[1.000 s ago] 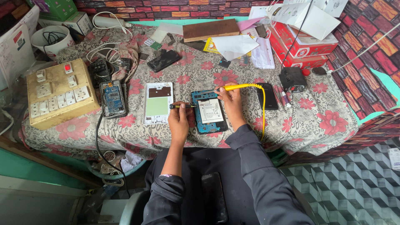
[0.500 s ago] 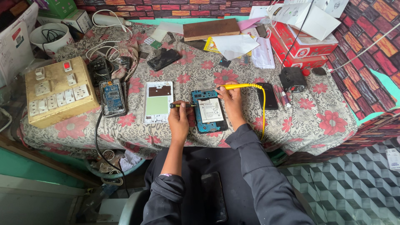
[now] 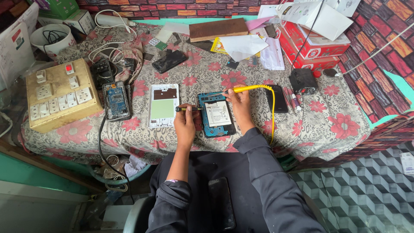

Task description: The person uses a soldering iron to work on the exposed midframe and battery area of a disassembled phone, holding the part steady with the other hand. They then set the iron aside and use a toothbrush to brush the phone's internal components and battery.

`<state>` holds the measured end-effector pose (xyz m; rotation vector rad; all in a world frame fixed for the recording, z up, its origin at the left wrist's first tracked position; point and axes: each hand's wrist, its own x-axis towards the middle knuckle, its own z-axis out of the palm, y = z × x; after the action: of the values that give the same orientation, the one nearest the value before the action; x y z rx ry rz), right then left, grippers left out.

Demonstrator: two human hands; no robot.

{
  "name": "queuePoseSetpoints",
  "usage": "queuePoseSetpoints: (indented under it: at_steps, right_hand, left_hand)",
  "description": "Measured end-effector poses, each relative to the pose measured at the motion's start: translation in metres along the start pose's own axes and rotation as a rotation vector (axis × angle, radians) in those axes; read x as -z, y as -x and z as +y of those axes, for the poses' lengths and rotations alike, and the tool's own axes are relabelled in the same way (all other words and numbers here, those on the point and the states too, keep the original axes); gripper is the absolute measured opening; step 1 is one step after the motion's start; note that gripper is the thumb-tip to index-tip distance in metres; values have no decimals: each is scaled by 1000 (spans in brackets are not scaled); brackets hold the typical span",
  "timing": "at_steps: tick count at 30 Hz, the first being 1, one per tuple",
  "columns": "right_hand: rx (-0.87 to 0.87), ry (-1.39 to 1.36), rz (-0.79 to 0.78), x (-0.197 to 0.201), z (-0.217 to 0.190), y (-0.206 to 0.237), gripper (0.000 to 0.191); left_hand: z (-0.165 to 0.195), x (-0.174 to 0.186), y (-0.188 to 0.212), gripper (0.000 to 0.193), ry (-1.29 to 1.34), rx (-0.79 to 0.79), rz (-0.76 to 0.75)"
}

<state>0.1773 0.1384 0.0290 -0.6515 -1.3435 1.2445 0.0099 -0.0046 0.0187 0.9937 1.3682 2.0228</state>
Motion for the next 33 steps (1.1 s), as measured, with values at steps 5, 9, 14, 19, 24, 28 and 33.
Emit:
queuePoseSetpoints:
  at_steps: [5, 9, 14, 19, 24, 28, 33]
  right_hand:
    - [-11, 4, 0, 1, -1, -1, 24]
    - [-16, 27, 3, 0, -3, 0, 26]
    - [-16, 49, 1, -1, -4, 1, 27]
    - [-8, 24, -6, 0, -1, 0, 26]
    - [7, 9, 9, 2, 1, 1, 25]
    - [1, 0, 18, 2, -1, 1, 26]
    - [12, 11, 24, 2, -2, 1, 26]
  left_hand:
    - [1, -1, 0, 24, 12, 37, -1]
    - [2, -1, 1, 25, 22, 53, -1]
    - [4, -1, 1, 25, 18, 45, -1]
    - [6, -1, 2, 25, 18, 76, 0]
    - [4, -1, 2, 25, 32, 109, 2]
    - [1, -1, 0, 25, 3, 16, 4]
    - [1, -2, 1, 25, 14, 35, 1]
